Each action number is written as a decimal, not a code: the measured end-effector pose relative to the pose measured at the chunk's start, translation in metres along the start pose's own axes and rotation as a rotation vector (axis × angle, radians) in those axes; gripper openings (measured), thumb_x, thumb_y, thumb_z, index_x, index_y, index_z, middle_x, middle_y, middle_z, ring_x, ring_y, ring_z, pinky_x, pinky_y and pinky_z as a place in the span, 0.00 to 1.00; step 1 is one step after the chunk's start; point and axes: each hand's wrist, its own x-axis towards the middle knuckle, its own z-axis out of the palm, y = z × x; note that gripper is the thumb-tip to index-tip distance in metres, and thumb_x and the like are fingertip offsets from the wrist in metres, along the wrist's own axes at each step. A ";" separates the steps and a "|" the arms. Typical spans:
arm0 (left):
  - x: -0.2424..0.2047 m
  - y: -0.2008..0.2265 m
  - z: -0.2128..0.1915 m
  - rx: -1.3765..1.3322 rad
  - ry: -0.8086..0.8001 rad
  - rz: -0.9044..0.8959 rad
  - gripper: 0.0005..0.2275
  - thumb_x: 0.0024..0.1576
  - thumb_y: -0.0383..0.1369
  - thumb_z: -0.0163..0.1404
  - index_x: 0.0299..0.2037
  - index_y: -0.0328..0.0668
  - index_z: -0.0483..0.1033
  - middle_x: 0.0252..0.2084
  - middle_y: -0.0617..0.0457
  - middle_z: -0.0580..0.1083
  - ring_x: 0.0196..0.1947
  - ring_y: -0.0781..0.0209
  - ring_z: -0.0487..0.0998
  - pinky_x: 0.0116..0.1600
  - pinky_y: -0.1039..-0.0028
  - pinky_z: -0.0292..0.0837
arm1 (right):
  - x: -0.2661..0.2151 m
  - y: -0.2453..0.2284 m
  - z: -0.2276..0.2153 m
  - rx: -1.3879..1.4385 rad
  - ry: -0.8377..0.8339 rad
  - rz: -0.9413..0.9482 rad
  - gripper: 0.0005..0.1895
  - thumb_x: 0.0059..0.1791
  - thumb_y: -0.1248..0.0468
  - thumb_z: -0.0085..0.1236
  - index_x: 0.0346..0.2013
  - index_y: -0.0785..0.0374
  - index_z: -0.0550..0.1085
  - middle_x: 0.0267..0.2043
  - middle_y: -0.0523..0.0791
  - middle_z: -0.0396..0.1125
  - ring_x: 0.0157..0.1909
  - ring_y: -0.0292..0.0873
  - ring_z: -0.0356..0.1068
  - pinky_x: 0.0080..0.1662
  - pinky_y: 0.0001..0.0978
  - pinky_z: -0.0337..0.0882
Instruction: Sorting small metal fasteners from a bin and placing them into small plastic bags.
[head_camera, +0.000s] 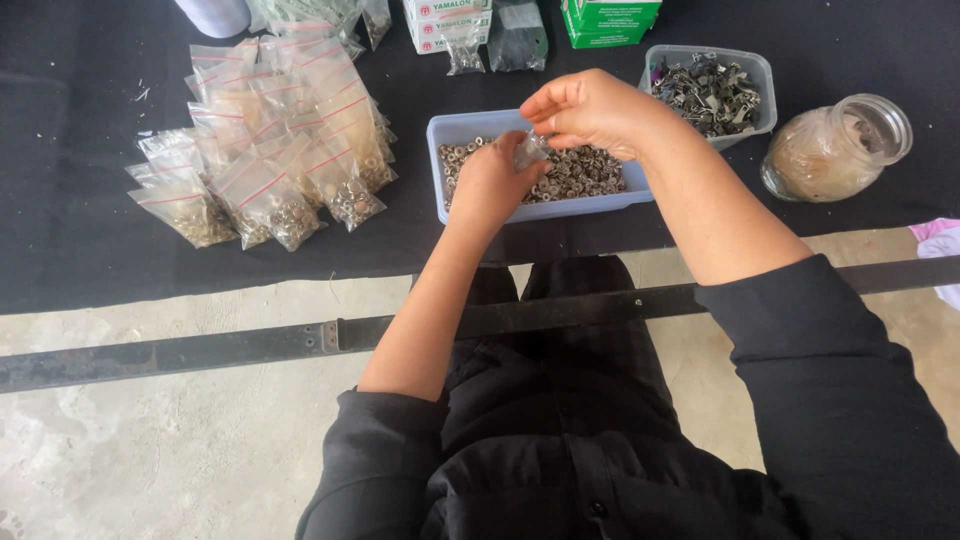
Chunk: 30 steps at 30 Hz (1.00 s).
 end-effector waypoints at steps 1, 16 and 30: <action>0.001 -0.001 0.001 0.000 -0.001 0.000 0.27 0.56 0.48 0.55 0.63 0.42 0.70 0.48 0.44 0.80 0.48 0.42 0.80 0.49 0.57 0.72 | -0.001 0.000 0.000 0.000 0.000 0.000 0.19 0.50 0.69 0.50 0.57 0.62 0.74 0.60 0.49 0.71 0.63 0.46 0.72 0.58 0.36 0.77; -0.002 -0.008 0.005 0.064 0.070 0.082 0.26 0.58 0.50 0.56 0.60 0.40 0.73 0.46 0.39 0.80 0.50 0.41 0.81 0.56 0.57 0.76 | 0.007 0.063 -0.018 -0.851 -0.100 0.040 0.46 0.42 0.59 0.74 0.73 0.50 0.64 0.72 0.55 0.58 0.68 0.62 0.62 0.60 0.55 0.70; -0.005 -0.006 0.003 0.077 0.057 0.068 0.28 0.59 0.51 0.56 0.62 0.40 0.71 0.50 0.40 0.79 0.54 0.43 0.80 0.58 0.58 0.75 | -0.001 0.068 0.002 -0.901 -0.002 0.018 0.14 0.48 0.71 0.56 0.48 0.70 0.79 0.47 0.59 0.71 0.45 0.62 0.75 0.45 0.49 0.75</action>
